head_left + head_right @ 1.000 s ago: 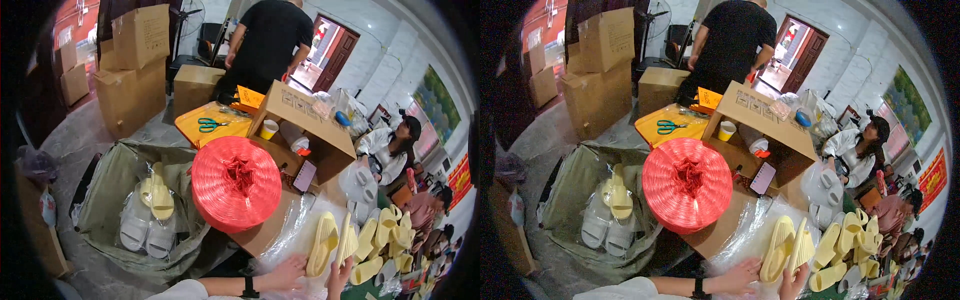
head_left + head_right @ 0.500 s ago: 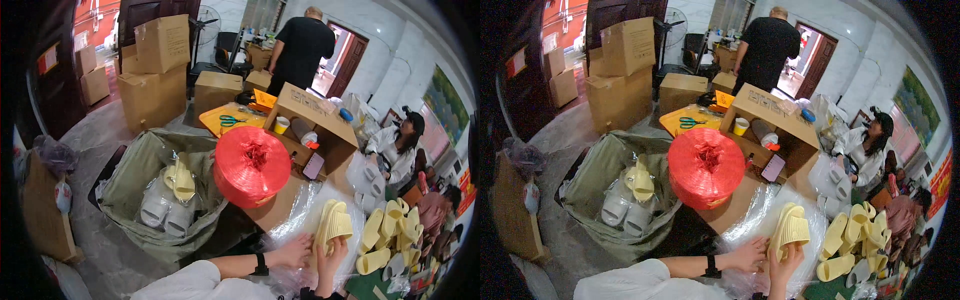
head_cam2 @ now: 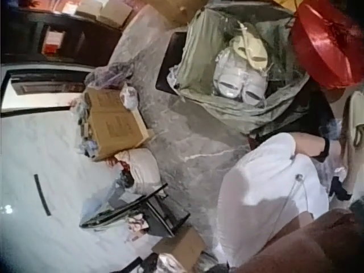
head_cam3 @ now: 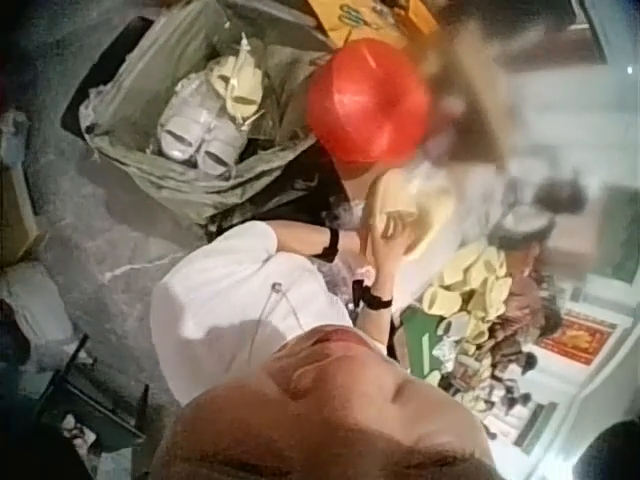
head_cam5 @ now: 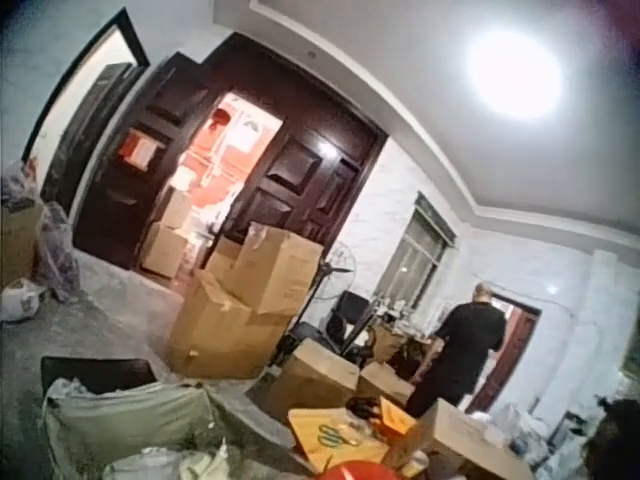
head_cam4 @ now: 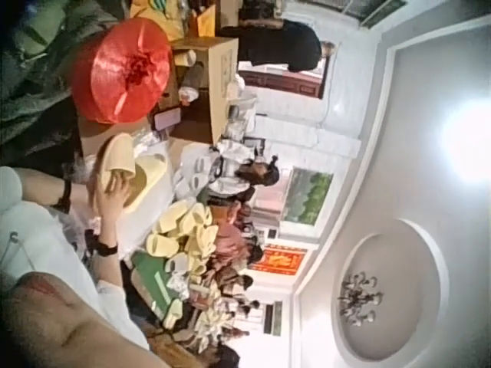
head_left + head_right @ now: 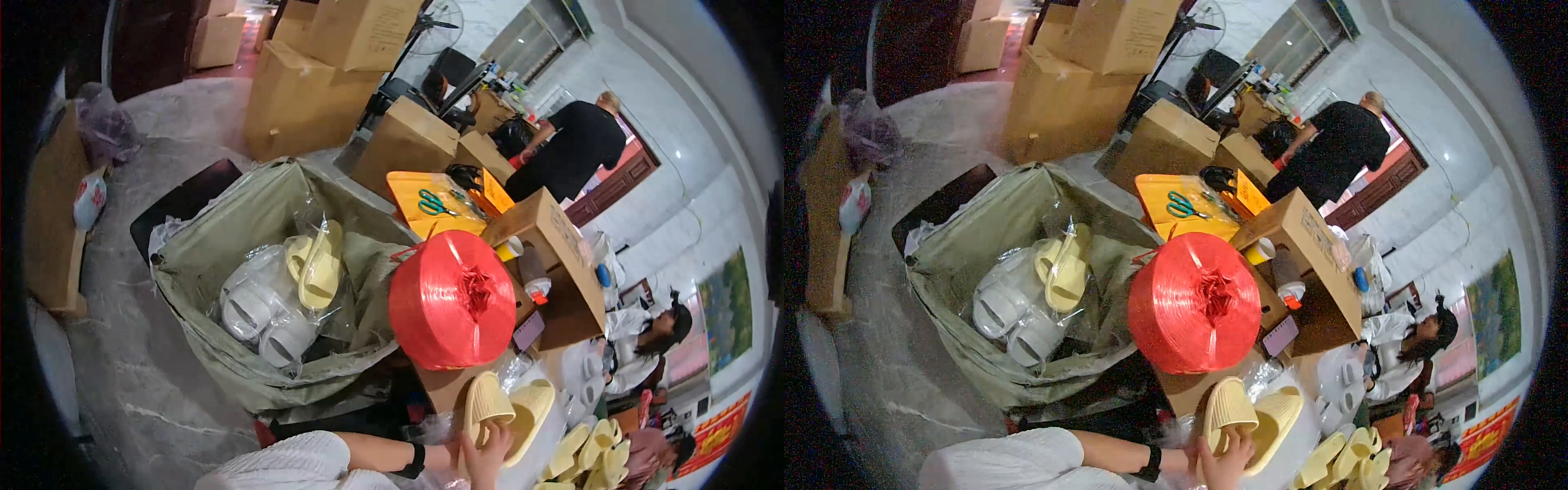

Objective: The recorder is putting pairs of slippers into plastic bags and placing them into a large collection bag in a factory setting.

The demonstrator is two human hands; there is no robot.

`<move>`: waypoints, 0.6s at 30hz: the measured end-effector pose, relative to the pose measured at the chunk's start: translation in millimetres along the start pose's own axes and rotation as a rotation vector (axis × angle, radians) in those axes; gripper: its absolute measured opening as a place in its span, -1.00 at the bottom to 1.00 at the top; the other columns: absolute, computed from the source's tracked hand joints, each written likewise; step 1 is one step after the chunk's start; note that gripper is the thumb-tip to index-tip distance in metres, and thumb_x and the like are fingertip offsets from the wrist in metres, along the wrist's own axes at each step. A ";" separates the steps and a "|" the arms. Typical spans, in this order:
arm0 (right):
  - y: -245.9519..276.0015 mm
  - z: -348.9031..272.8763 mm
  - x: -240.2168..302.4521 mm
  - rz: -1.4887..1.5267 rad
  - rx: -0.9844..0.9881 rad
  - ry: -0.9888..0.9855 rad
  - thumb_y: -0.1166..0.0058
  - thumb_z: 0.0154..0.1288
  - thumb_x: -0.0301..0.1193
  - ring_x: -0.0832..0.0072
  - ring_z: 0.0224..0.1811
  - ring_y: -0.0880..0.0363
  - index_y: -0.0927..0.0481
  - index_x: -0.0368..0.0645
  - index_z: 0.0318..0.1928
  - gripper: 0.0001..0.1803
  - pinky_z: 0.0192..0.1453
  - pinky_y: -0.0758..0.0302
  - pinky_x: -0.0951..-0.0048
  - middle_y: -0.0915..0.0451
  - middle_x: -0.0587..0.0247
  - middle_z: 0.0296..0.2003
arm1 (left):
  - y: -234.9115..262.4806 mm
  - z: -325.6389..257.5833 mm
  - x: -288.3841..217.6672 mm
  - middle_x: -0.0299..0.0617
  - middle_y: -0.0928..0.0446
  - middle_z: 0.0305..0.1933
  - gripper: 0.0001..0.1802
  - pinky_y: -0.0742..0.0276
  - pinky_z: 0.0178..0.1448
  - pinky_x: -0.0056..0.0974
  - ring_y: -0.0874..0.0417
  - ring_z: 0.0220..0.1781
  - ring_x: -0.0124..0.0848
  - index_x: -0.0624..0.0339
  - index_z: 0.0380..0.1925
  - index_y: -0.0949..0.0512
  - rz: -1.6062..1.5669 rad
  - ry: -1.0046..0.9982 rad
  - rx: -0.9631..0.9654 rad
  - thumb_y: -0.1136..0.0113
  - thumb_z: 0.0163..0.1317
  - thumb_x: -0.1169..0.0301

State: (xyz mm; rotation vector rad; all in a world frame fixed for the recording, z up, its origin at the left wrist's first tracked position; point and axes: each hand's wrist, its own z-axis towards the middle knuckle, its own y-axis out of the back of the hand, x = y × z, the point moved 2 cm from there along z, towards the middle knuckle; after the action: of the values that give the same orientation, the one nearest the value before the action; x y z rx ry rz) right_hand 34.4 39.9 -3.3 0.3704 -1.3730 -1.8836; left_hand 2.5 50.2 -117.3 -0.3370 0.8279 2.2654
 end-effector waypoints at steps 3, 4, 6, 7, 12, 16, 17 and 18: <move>-4.5 5.4 -5.4 -0.044 0.034 -0.006 -0.45 -0.05 -0.23 -0.04 0.20 -0.32 -0.52 -0.19 -0.02 -0.41 0.30 -0.24 0.00 -0.41 -0.06 0.09 | 2.0 5.4 2.7 0.09 -0.38 0.29 -0.30 -0.08 0.51 -0.04 -0.25 0.43 -0.05 0.25 0.12 -0.48 -0.027 0.055 0.004 -0.25 0.06 0.01; -4.6 7.6 -5.1 -0.037 0.033 -0.018 -0.44 -0.03 -0.24 -0.05 0.21 -0.31 -0.51 -0.21 -0.02 -0.42 0.31 -0.24 0.00 -0.39 -0.06 0.10 | 4.4 5.9 3.9 0.09 -0.38 0.29 -0.30 -0.09 0.51 -0.05 -0.25 0.43 -0.05 0.25 0.13 -0.46 -0.036 0.074 0.010 -0.25 0.07 0.02; 5.7 15.1 9.2 -0.060 0.024 0.049 -0.43 0.05 -0.28 0.07 0.10 -0.39 -0.50 -0.27 0.01 -0.44 0.21 -0.35 0.13 -0.44 0.00 -0.01 | 5.2 8.2 7.4 0.09 -0.38 0.29 -0.29 -0.11 0.50 -0.05 -0.27 0.42 -0.06 0.25 0.15 -0.44 -0.049 0.107 0.024 -0.24 0.08 0.02; 8.6 20.0 16.5 -0.075 -0.004 0.110 -0.41 0.13 -0.33 0.20 -0.01 -0.46 -0.49 -0.32 0.03 -0.47 0.11 -0.46 0.25 -0.48 0.07 -0.12 | 4.2 7.1 6.7 0.09 -0.39 0.29 -0.29 -0.11 0.50 -0.05 -0.28 0.42 -0.06 0.25 0.16 -0.43 -0.052 0.122 0.032 -0.24 0.09 0.02; 11.3 11.3 -17.7 -0.009 -0.135 -0.079 -0.39 0.15 -0.32 0.11 0.15 -0.38 -0.53 -0.25 -0.03 -0.56 0.09 -0.49 0.22 -0.42 0.02 0.02 | -0.1 7.4 -1.0 0.10 -0.40 0.29 -0.27 -0.16 0.49 -0.07 -0.31 0.40 -0.09 0.24 0.21 -0.38 -0.079 0.101 0.120 -0.22 0.12 0.02; 26.1 23.2 -21.4 -0.211 -0.194 0.007 -0.38 0.14 -0.32 0.11 0.13 -0.38 -0.53 -0.24 -0.05 -0.57 0.11 -0.49 0.19 -0.46 0.05 -0.03 | -2.6 9.4 -1.2 0.10 -0.41 0.28 -0.26 -0.19 0.47 -0.08 -0.34 0.38 -0.10 0.23 0.24 -0.34 -0.080 0.086 0.212 -0.21 0.15 0.02; 28.6 24.2 -19.1 -0.262 -0.208 0.013 -0.35 0.18 -0.30 0.14 0.11 -0.38 -0.53 -0.24 -0.05 -0.59 0.10 -0.49 0.21 -0.48 0.07 -0.07 | 0.1 8.8 -3.9 0.10 -0.41 0.28 -0.26 -0.20 0.47 -0.08 -0.35 0.38 -0.11 0.23 0.25 -0.33 -0.078 0.075 0.234 -0.20 0.16 0.02; 30.4 24.2 -18.7 -0.314 -0.223 0.018 -0.31 0.22 -0.27 0.16 0.10 -0.39 -0.54 -0.24 -0.06 -0.61 0.08 -0.50 0.22 -0.51 0.09 -0.11 | 5.2 4.3 1.3 0.10 -0.41 0.28 -0.25 -0.21 0.47 -0.08 -0.35 0.38 -0.11 0.23 0.26 -0.32 -0.076 0.064 0.256 -0.20 0.16 0.02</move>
State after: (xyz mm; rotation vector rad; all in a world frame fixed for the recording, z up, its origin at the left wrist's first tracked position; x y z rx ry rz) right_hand 44.1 65.8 29.7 0.5116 -1.1269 -2.2580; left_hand -2.0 50.8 -112.2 -0.3168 1.1059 2.0582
